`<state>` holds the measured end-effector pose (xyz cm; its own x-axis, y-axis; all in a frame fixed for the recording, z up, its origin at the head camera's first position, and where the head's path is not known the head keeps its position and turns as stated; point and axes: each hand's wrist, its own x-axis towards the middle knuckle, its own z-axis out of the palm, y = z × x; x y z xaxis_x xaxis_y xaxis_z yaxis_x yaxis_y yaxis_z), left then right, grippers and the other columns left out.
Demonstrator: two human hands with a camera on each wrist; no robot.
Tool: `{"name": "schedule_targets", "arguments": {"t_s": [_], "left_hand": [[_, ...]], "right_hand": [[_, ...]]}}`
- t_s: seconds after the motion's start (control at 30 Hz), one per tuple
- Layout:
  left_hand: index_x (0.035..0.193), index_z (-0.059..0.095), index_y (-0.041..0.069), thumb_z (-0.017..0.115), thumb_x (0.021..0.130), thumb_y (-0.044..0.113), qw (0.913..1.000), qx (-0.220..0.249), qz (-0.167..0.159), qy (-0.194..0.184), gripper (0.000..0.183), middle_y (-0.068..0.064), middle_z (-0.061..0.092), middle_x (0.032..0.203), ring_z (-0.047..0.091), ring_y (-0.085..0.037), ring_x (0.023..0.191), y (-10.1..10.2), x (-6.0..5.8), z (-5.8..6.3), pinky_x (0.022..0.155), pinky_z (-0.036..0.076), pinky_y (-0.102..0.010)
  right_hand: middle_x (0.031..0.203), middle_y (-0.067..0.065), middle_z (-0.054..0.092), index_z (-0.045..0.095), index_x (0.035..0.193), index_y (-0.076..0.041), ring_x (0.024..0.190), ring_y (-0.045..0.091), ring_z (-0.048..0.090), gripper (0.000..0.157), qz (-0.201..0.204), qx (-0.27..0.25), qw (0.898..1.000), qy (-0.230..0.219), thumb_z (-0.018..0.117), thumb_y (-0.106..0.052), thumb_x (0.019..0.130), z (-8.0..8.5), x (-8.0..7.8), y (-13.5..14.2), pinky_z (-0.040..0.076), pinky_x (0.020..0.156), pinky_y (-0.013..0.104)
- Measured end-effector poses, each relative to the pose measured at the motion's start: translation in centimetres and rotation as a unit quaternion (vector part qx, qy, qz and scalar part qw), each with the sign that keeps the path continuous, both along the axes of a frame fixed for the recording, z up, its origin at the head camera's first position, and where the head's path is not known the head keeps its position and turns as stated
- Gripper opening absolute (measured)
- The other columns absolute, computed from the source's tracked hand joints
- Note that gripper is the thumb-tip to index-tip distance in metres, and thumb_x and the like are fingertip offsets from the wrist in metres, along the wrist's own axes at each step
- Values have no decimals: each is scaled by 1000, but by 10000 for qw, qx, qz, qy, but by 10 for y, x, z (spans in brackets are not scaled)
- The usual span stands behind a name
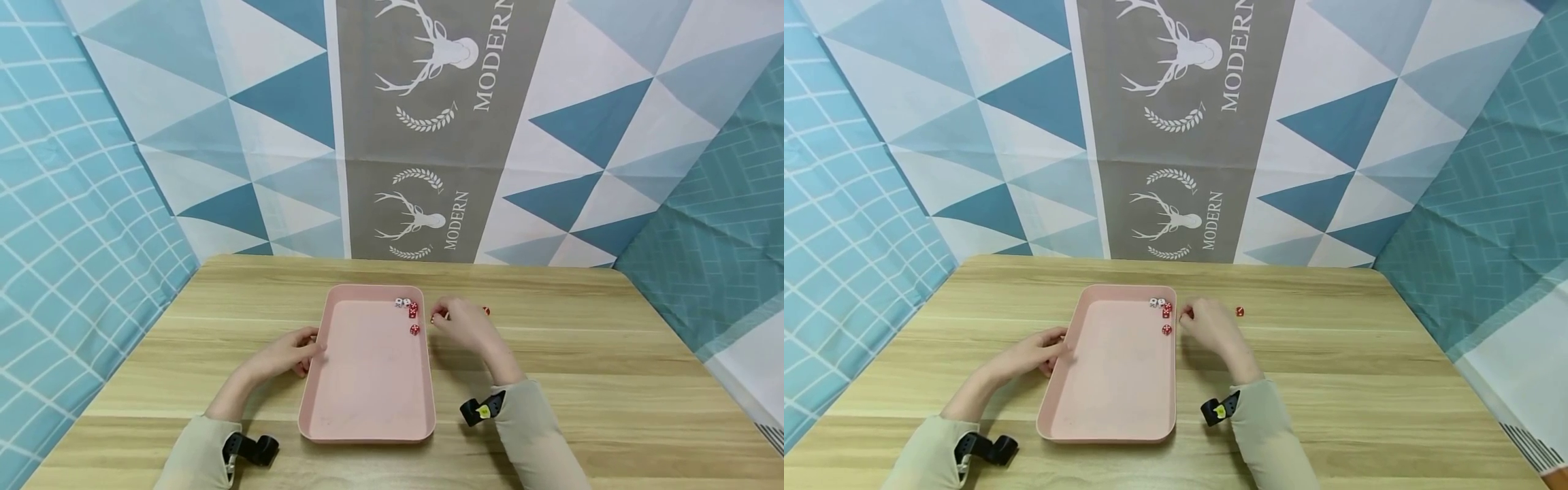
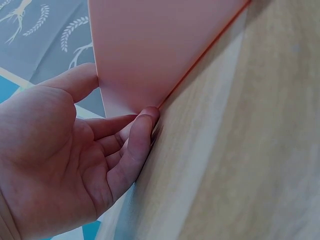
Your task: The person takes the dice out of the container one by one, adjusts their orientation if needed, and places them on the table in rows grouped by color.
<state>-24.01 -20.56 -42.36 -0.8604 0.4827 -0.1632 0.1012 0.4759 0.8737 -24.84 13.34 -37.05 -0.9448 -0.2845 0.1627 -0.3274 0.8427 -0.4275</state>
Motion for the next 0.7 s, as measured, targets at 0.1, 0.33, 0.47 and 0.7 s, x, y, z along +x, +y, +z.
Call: {"name": "schedule_targets", "arguments": {"t_s": [0.1, 0.33, 0.47, 0.7], "left_hand": [[129, 39, -1, 49, 94, 27, 10000, -13, -13, 20, 46, -6, 49, 71, 50, -18, 65, 0, 0, 0, 61, 49, -32], [129, 40, -1, 49, 94, 26, 10000, -12, -18, 21, 45, -7, 49, 72, 51, -18, 65, 1, 0, 1, 61, 49, -33], [129, 39, -1, 49, 94, 26, 10000, -1, -26, 17, 46, -7, 49, 72, 51, -18, 65, 2, -1, 2, 61, 49, -33], [131, 37, -3, 50, 93, 26, 10000, -27, -34, 3, 49, -6, 49, 69, 50, -17, 63, 2, -2, 0, 59, 49, -32]], "right_hand": [[83, 0, 64, 67, 88, -10, 75, 13, 58, 13, 32, -9, 10000, 58, 57, -15, 83, 0, 0, 9, 47, 67, 31], [90, 3, 66, 68, 96, -6, 76, 12, 58, 17, 5, -55, 9999, 97, 57, -14, 86, -4, -2, 23, 47, 68, 31], [90, 3, 66, 68, 98, -5, 71, 11, 57, 18, -61, -144, 9999, 31, 56, -13, 87, -6, -3, 31, 46, 64, 30], [86, 5, 66, 66, 98, -4, 69, 13, 54, 17, -294, -220, 9993, 20, 53, -10, 89, -5, -5, 48, 44, 62, 31]]}}
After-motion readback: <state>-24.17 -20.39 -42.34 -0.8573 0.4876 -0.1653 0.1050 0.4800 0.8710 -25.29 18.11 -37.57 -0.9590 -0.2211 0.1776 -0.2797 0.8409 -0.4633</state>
